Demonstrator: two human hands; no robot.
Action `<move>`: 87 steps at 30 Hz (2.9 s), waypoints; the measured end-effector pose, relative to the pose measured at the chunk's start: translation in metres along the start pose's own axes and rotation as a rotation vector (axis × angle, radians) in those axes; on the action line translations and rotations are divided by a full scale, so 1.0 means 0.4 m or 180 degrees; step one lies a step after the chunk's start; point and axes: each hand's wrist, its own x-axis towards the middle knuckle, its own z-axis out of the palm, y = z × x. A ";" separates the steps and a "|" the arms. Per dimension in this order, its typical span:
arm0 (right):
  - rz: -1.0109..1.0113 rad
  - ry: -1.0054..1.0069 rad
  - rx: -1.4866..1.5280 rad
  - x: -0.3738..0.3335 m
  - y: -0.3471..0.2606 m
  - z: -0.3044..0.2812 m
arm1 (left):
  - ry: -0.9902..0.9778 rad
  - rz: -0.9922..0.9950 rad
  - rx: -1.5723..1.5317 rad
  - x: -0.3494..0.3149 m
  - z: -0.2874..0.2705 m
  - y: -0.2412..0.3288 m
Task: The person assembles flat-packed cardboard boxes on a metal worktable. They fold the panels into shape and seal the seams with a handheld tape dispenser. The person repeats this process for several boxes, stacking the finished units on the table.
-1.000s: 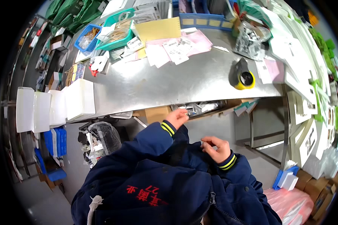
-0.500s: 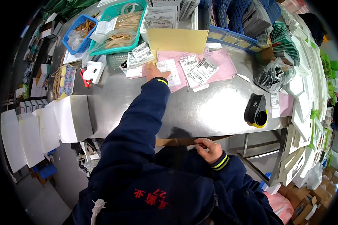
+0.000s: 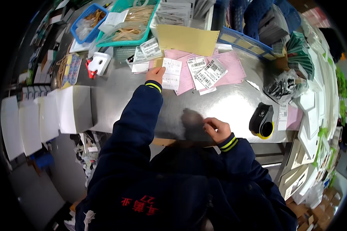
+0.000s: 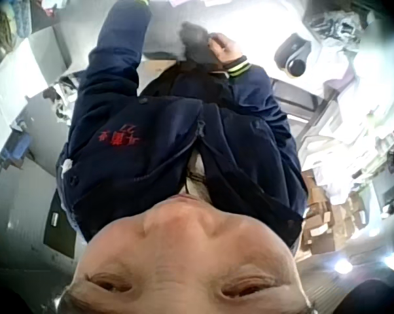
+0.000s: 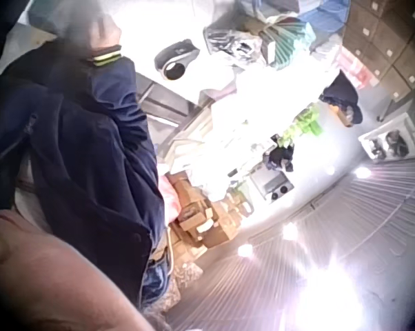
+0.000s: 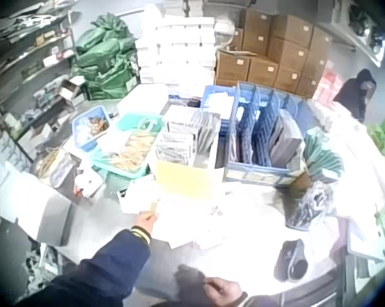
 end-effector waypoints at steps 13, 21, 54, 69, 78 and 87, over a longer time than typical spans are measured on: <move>0.1171 -0.0073 0.0977 0.216 0.152 -0.041 | 0.0300 -0.0653 0.1376 -0.080 0.042 -0.006; 0.1473 0.0166 0.1337 0.360 0.121 -0.037 | 0.0601 -0.0292 0.0936 -0.041 0.029 0.073; 0.2042 0.1973 0.1323 0.381 0.071 0.037 | 0.1456 0.3474 0.2378 0.372 -0.417 0.285; 0.2094 0.1972 0.1799 0.509 0.090 0.017 | -0.0030 0.2042 0.2001 0.117 -0.154 -0.016; -0.0808 0.2756 -0.1118 0.501 -0.049 -0.027 | -0.0145 0.1917 0.1776 0.066 -0.150 0.091; -0.2482 0.1653 -0.3426 0.578 -0.099 -0.103 | -0.0114 0.1696 0.0535 0.141 -0.168 0.205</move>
